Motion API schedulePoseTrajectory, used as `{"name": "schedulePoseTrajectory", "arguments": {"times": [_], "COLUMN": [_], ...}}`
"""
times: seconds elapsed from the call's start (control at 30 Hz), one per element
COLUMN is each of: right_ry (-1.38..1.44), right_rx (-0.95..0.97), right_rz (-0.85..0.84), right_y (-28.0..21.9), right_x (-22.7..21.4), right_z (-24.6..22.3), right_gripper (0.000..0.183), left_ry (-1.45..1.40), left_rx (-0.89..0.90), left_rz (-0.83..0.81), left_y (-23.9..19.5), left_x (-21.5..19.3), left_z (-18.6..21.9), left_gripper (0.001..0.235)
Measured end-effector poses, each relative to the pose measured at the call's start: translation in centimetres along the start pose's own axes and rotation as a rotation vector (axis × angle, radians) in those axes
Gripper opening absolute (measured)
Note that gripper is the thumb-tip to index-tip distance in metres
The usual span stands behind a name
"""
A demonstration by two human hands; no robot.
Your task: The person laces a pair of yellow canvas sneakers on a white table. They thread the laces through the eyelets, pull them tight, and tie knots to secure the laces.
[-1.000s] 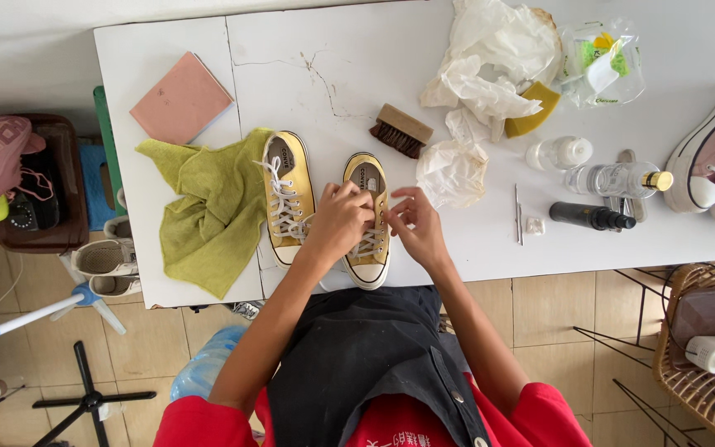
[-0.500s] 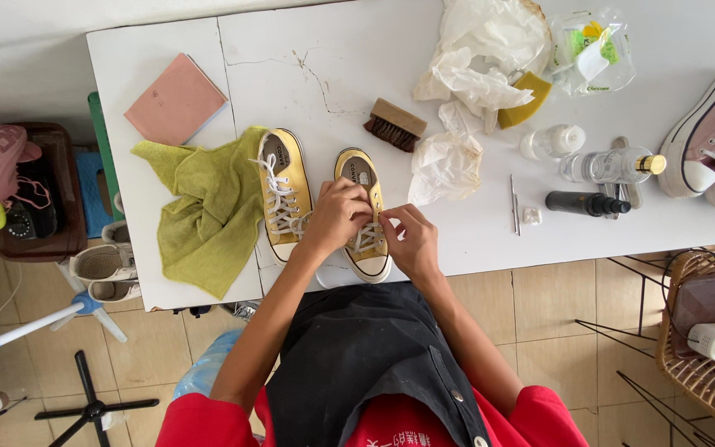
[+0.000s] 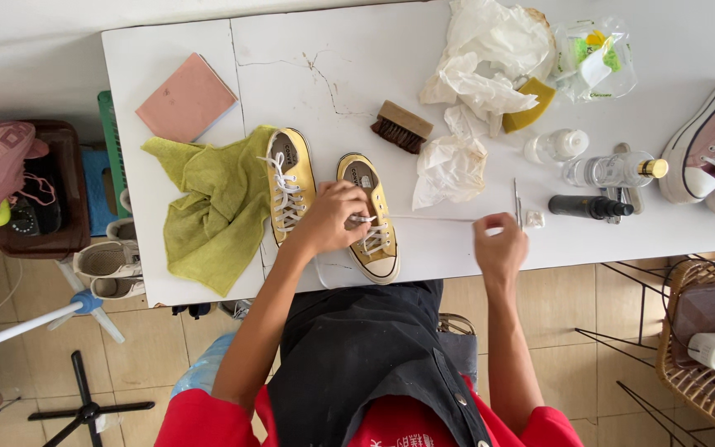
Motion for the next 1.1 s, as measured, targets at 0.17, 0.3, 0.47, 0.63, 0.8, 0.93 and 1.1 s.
{"name": "schedulePoseTrajectory", "arguments": {"times": [0.17,0.3,0.47,0.63,0.8,0.93,1.1], "right_ry": [0.174,0.237,0.999,1.341,0.22,0.307,0.318], "right_rx": [-0.38,-0.591,-0.414,-0.241,-0.519,-0.665,-0.663], "right_rz": [-0.089,-0.255,-0.631,-0.696,-0.569,-0.489,-0.407], "right_y": [-2.5,-4.0,-4.2,-3.1,-3.0,-3.5,-3.5], "right_x": [-0.2,2.6,1.3,-0.7,-3.9,-2.0,-0.3], "right_z": [-11.4,-17.0,-16.0,-13.2,-15.5,-16.9,-16.4], "right_gripper": [0.018,0.025,0.023,0.024,0.065,0.032,0.022], "left_ry": [-0.133,-0.131,-0.137,-0.049,-0.1,-0.107,-0.384], "left_rx": [0.085,0.193,0.114,0.062,-0.035,-0.036,-0.211], "left_rz": [0.107,0.217,0.205,0.19,0.19,0.215,0.305], "left_y": [-2.2,-4.1,-5.2,-5.6,-5.9,-5.9,-6.4], "left_x": [-2.4,-2.5,-0.9,0.7,-0.7,1.0,2.4], "left_z": [2.7,3.5,2.6,2.2,3.2,0.9,-0.3], "left_gripper": [0.02,0.015,0.018,0.014,0.014,0.014,0.019]}}
Point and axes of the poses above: each hand's wrist, its own y-axis towards the middle knuckle, its own x-axis out of the palm, z = x × y, the point moved 4 cm from there along y, towards the middle knuckle, and after that the axes turned 9 degrees about -y, right-handed, at the moved point
